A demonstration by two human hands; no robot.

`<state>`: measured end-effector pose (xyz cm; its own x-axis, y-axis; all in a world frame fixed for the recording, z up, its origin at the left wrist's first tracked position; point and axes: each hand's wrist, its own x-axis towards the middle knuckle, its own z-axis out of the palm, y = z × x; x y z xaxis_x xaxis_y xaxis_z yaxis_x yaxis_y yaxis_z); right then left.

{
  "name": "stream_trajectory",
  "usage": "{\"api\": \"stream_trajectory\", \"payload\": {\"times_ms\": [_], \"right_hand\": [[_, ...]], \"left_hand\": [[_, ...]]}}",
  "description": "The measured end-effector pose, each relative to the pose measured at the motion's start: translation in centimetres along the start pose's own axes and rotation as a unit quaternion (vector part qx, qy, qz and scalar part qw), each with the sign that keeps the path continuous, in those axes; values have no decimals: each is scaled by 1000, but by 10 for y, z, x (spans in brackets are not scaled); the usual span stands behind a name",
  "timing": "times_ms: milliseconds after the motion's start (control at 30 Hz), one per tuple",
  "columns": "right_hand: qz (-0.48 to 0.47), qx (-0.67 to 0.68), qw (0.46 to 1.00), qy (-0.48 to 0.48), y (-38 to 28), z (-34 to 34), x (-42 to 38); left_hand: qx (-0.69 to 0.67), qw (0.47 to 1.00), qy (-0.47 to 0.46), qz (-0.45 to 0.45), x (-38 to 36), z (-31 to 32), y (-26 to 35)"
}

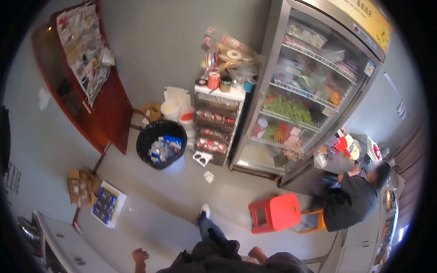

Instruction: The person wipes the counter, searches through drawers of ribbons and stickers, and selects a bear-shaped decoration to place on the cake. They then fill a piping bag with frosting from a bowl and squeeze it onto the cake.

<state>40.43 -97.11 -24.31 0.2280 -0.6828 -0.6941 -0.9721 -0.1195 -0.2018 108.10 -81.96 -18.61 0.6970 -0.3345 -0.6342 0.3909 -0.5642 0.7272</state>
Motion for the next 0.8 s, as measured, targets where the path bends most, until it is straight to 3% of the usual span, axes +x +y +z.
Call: {"api": "stream_trajectory", "payload": {"times_ms": [33,100,133,167,200,300,433,500,567,667,800], "right_hand": [[-60,-29,995,73,-4,-19,13],[106,159,966,-171,-12,-68,89],[-43,52,995,-68,-20,-102,112],[17,175,984,21,-37,-139,139],[5,262,954,148,-58,-180,161],[35,509,849,137,-145,-367,166],[-1,548,817,179,-183,-468,193],[17,555,810,187,-187,-481,201],[46,554,809,191,-185,-481,209],[102,564,792,211,-193,-486,215],[147,545,760,322,-212,-528,239]], "left_hand": [[-6,999,-21,-27,22,23,17],[-107,985,-107,-83,7,59,53],[96,987,-133,-2,6,83,66],[436,864,-210,136,20,105,87],[686,628,-193,313,37,124,104],[475,851,71,211,26,208,185],[467,809,-9,358,103,269,268],[393,845,-16,363,144,314,312],[318,903,-119,264,110,375,425],[243,855,-184,420,146,464,513],[214,812,-254,480,112,597,689]]}}
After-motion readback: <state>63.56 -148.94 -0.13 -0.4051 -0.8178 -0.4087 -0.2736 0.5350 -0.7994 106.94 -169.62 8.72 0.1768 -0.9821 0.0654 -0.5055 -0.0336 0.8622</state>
